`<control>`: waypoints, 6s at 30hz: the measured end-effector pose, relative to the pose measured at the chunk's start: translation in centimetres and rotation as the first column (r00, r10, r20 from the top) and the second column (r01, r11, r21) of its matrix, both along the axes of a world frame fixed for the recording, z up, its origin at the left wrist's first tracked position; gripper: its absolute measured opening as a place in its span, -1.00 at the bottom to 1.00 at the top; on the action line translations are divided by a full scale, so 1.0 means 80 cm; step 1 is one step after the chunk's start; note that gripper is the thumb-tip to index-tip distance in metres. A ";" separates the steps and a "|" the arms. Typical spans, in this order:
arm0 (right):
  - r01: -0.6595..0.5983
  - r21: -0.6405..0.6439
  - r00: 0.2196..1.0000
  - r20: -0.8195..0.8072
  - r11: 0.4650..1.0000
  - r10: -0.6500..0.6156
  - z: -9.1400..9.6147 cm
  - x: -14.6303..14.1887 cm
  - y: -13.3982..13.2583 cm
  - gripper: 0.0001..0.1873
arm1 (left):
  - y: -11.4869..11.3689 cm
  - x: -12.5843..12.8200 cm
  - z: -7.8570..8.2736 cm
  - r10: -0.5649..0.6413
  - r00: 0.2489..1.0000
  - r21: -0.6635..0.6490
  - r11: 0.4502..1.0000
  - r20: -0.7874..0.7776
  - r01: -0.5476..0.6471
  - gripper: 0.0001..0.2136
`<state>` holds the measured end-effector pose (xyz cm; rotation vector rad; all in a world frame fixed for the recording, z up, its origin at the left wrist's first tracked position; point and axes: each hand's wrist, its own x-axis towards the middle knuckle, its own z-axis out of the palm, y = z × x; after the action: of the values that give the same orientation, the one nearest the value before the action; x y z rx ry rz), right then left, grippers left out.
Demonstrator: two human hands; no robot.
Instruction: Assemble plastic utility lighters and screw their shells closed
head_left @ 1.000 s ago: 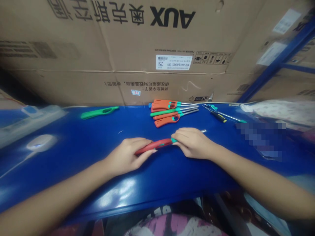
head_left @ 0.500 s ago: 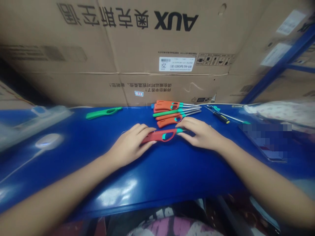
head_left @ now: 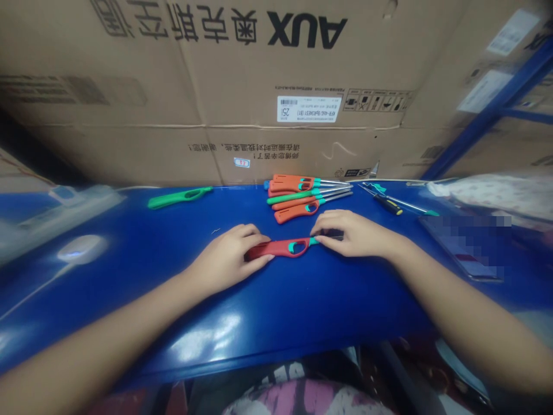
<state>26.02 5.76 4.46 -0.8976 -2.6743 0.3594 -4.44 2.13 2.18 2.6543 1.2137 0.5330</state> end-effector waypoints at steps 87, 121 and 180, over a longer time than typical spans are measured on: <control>-0.114 -0.335 0.613 -0.765 0.935 -0.199 0.008 -0.204 -0.003 -0.74 | -0.045 0.012 0.007 -0.039 0.978 0.146 0.987 -0.203 0.070 -0.81; -0.123 -0.751 -0.017 -0.652 0.648 -0.758 0.018 -0.076 -0.011 -0.74 | -0.026 0.027 -0.017 0.116 0.790 -0.333 0.935 0.602 0.117 -0.56; 0.002 -0.546 0.227 -0.815 0.838 -0.533 0.011 -0.094 -0.054 -0.74 | -0.047 0.027 -0.007 0.234 0.779 -0.447 0.892 0.581 0.066 -0.85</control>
<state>18.48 1.42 5.36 -0.8246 -1.2115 1.0598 -2.25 -1.67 1.58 1.8104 1.0732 0.9279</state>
